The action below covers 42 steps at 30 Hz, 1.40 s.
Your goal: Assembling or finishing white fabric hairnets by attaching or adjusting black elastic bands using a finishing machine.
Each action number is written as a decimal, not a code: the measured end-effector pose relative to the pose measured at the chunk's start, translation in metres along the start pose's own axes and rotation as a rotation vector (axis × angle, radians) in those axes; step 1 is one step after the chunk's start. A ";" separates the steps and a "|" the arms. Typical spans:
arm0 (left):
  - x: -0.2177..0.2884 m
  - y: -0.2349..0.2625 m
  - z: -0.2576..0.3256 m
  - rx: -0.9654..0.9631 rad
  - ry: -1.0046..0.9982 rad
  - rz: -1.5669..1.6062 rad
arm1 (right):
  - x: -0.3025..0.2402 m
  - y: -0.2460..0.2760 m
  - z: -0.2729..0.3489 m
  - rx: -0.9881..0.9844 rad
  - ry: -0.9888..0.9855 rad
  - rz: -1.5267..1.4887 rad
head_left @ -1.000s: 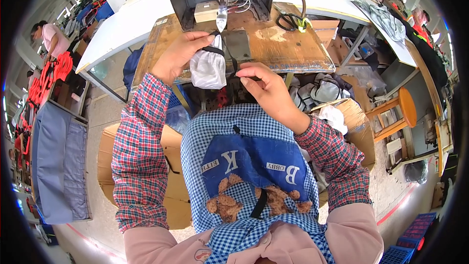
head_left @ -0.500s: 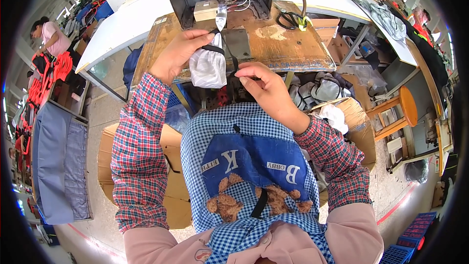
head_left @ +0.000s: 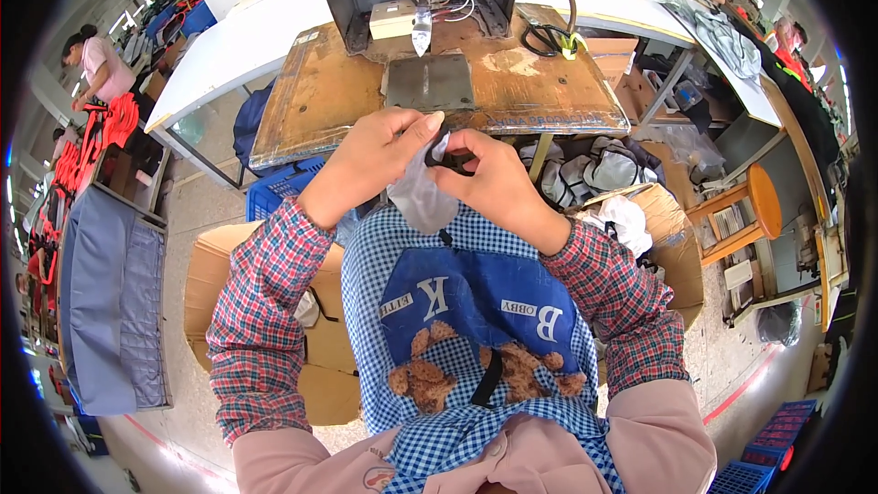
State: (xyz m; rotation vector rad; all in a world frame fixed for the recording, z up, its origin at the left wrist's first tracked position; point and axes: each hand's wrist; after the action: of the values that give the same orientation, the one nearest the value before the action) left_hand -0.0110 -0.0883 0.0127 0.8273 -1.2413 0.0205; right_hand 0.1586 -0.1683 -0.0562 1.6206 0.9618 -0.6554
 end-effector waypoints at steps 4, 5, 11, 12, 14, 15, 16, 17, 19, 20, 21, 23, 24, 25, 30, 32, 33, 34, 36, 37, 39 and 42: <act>-0.003 0.001 0.012 -0.039 -0.082 -0.018 | 0.004 0.004 0.007 -0.081 0.074 -0.070; -0.005 0.001 0.013 -0.039 -0.082 -0.016 | 0.007 0.006 0.008 -0.081 0.073 -0.069; -0.002 0.003 0.029 -0.044 -0.015 0.222 | 0.013 0.032 0.016 -0.282 -0.097 -1.000; -0.003 0.004 0.031 -0.116 0.067 0.311 | 0.016 0.031 0.018 -0.282 -0.098 -1.000; -0.006 0.004 0.032 -0.189 0.149 0.401 | 0.022 0.029 0.021 -0.323 -0.107 -1.083; -0.008 0.003 0.033 -0.233 0.138 0.563 | 0.019 0.028 0.023 -0.344 -0.131 -1.077; -0.009 0.003 0.034 -0.277 0.126 0.726 | 0.020 0.025 0.024 -0.345 -0.131 -1.078; -0.009 0.002 0.035 -0.277 0.128 0.726 | 0.022 0.023 0.025 -0.387 -0.135 -0.983; -0.006 -0.002 0.036 -0.297 0.121 0.732 | 0.020 0.023 0.026 -0.437 -0.154 -0.821; -0.006 -0.003 0.035 -0.299 0.121 0.734 | 0.017 0.025 0.027 -0.435 -0.156 -0.821; -0.005 -0.003 0.036 -0.273 0.134 0.670 | 0.013 0.026 0.027 -0.366 -0.103 -0.697; -0.005 -0.004 0.037 -0.247 0.147 0.608 | 0.007 0.031 0.027 -0.282 -0.011 -0.581; -0.005 -0.004 0.036 -0.249 0.154 0.582 | 0.003 0.032 0.026 -0.283 -0.011 -0.581; -0.006 -0.005 0.036 -0.251 0.162 0.556 | -0.001 0.033 0.026 -0.226 0.035 -0.557; -0.007 -0.013 0.034 -0.262 0.156 0.487 | -0.012 0.029 0.029 -0.210 0.152 -0.332; -0.007 -0.017 0.033 -0.288 0.141 0.520 | -0.015 0.031 0.032 -0.397 0.002 -0.371; -0.009 -0.019 0.034 -0.315 0.133 0.489 | -0.017 0.033 0.034 -0.397 -0.009 -0.337; -0.010 -0.020 0.034 -0.340 0.125 0.459 | -0.018 0.032 0.035 -0.398 -0.021 -0.303; -0.011 -0.024 0.035 -0.328 0.131 0.460 | -0.018 0.026 0.039 -0.294 0.063 -0.299; -0.009 -0.026 0.036 -0.318 0.136 0.452 | -0.018 0.025 0.042 -0.181 0.151 -0.296; -0.009 -0.026 0.036 -0.322 0.145 0.439 | -0.019 0.026 0.044 -0.163 0.184 -0.240; -0.010 -0.025 0.035 -0.343 0.153 0.417 | -0.021 0.032 0.040 -0.169 0.228 -0.122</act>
State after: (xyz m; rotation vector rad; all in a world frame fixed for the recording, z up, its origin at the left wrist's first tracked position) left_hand -0.0324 -0.1220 -0.0067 0.2575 -1.2103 0.1984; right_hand 0.1776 -0.2148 -0.0326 1.5162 1.2564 -0.4627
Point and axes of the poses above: each hand's wrist, its own z-axis away from the middle knuckle, its own y-axis out of the back of the hand, x = y × z, and after that the axes turned 12 degrees about -x, right-handed
